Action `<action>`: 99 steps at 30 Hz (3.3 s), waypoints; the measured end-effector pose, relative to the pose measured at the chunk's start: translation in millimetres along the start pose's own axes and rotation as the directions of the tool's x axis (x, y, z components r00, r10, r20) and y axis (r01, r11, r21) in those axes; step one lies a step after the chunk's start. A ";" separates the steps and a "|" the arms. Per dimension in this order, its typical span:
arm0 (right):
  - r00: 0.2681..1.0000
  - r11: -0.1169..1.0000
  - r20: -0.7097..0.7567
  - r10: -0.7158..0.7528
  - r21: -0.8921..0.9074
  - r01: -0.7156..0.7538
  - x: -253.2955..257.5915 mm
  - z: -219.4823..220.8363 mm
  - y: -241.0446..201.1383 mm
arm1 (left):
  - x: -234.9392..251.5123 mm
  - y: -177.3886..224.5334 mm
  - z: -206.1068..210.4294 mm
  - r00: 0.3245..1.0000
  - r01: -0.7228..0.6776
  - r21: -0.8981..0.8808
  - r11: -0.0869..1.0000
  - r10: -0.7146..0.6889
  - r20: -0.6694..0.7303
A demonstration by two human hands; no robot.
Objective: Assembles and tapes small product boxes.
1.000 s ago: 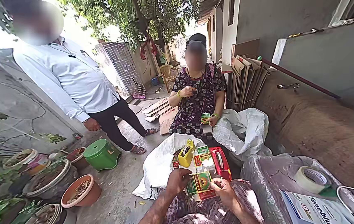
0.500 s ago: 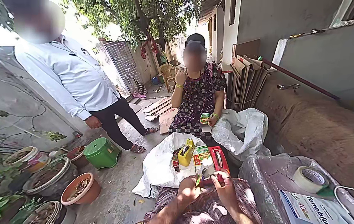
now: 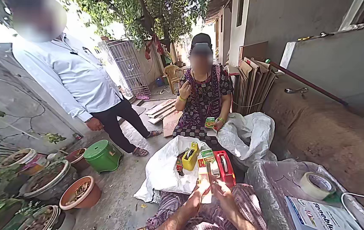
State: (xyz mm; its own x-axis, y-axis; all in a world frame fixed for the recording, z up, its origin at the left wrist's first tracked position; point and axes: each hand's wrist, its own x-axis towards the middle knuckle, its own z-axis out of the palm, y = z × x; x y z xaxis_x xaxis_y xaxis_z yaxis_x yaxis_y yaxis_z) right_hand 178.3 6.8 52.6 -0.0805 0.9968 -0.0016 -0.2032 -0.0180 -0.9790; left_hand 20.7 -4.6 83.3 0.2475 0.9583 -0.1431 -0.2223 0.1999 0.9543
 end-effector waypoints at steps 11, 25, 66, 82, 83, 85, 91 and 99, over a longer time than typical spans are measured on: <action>0.794 0.673 -0.056 -0.606 -0.569 0.473 10.2 -13.9 20.1 | 3.1 -6.4 -8.4 0.964 0.111 0.899 0.425 0.175 -0.202; 0.921 0.662 0.219 -0.323 -0.643 0.385 7.6 -25.7 9.2 | 2.1 -6.5 -9.5 0.939 0.068 0.966 0.248 0.312 -0.146; 0.792 0.732 0.027 -0.611 -0.362 0.577 14.4 -25.0 15.3 | 19.1 21.9 -6.1 0.991 -0.031 0.358 0.933 0.075 -0.110; 0.973 0.882 -0.030 -0.229 -0.430 0.194 12.5 -24.6 -2.5 | 29.9 22.3 -16.7 0.989 -0.043 0.506 0.862 0.107 -0.099; 0.958 0.874 -0.112 -0.264 -0.448 0.189 11.5 -22.1 -2.3 | 29.0 21.6 -13.0 0.987 -0.043 0.494 0.869 0.114 -0.114; 0.912 0.879 -0.281 -0.299 -0.453 0.149 10.7 -20.6 -1.7 | 21.2 25.4 -8.4 0.997 -0.024 0.589 0.808 0.063 -0.045; 0.919 0.930 -0.275 -0.282 -0.314 0.191 12.0 -20.8 -3.8 | 7.1 8.4 -0.2 0.995 -0.003 0.888 0.459 0.087 -0.042; 0.918 0.894 0.035 -0.394 -0.218 0.392 13.7 -18.1 12.4 | 10.6 2.3 -11.9 0.965 -0.168 0.902 0.398 0.253 0.068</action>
State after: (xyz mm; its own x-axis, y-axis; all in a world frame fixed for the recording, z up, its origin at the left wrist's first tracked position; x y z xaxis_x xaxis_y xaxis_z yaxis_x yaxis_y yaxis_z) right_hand 192.4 21.7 36.8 -0.0283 0.9198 0.3913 -0.0004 0.3914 -0.9202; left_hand 11.6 8.5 80.9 0.2470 0.9614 0.1214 0.7206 -0.2660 0.6403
